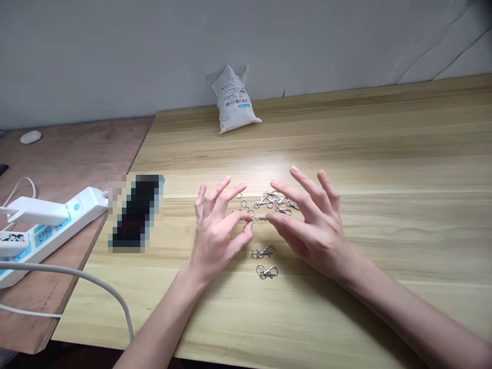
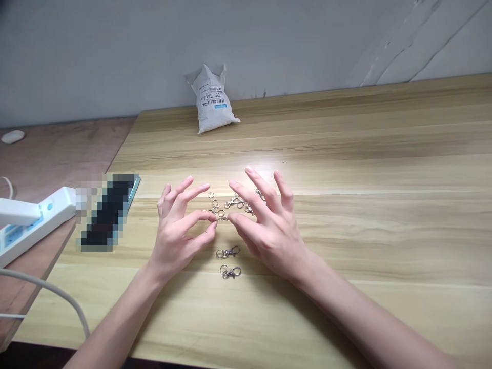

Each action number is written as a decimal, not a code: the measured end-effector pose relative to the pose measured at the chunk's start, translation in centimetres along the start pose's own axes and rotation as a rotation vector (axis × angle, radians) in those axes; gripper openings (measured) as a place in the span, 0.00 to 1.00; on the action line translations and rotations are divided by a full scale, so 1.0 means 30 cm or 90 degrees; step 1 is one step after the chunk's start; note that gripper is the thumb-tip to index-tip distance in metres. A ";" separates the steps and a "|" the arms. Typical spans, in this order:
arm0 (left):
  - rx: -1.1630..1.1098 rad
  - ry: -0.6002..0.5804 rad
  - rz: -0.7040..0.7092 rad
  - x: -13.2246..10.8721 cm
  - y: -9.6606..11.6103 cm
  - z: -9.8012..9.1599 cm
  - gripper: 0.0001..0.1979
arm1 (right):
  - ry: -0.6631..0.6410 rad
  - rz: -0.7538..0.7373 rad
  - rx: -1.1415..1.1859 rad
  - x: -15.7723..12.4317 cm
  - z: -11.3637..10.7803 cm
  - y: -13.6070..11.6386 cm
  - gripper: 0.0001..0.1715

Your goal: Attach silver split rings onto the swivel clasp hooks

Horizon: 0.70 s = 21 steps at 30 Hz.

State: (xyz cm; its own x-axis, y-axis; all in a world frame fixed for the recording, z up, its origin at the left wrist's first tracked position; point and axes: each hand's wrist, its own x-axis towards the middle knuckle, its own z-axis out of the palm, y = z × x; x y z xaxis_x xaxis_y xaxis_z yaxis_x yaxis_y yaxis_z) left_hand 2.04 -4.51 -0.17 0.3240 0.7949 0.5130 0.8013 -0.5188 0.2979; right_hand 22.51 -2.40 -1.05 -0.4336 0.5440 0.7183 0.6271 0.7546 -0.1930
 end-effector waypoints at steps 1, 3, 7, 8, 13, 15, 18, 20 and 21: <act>0.000 0.001 0.001 0.000 0.000 0.000 0.04 | 0.001 -0.001 -0.001 0.000 -0.001 0.000 0.07; -0.001 0.003 0.003 0.000 0.000 -0.001 0.04 | 0.003 -0.003 0.000 0.000 -0.001 0.001 0.07; -0.001 0.001 0.011 -0.002 0.001 0.000 0.04 | -0.001 -0.011 0.001 0.000 -0.001 0.000 0.07; -0.001 0.002 0.012 -0.002 0.001 0.000 0.04 | -0.001 -0.011 0.001 0.000 -0.001 0.000 0.07; 0.004 0.004 0.017 -0.003 0.001 0.003 0.04 | -0.011 -0.025 0.002 -0.002 -0.003 0.002 0.07; 0.003 0.004 0.017 -0.002 0.003 0.004 0.04 | -0.019 -0.033 0.003 -0.003 -0.002 0.004 0.07; 0.002 0.008 0.008 -0.001 0.008 0.004 0.04 | -0.019 -0.022 0.002 -0.004 -0.002 0.004 0.07; 0.003 0.007 0.002 -0.002 0.008 0.004 0.04 | -0.004 -0.007 -0.003 -0.003 -0.003 0.002 0.07; 0.004 0.008 0.000 -0.002 0.007 0.004 0.04 | 0.003 -0.003 -0.005 -0.003 -0.003 0.001 0.07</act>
State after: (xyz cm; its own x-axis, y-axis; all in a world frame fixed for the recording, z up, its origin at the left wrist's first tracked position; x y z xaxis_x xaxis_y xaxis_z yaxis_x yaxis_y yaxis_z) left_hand 2.25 -4.65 -0.23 0.3182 0.7911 0.5225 0.8045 -0.5169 0.2927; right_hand 22.62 -2.45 -1.07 -0.4328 0.5390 0.7226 0.6307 0.7537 -0.1845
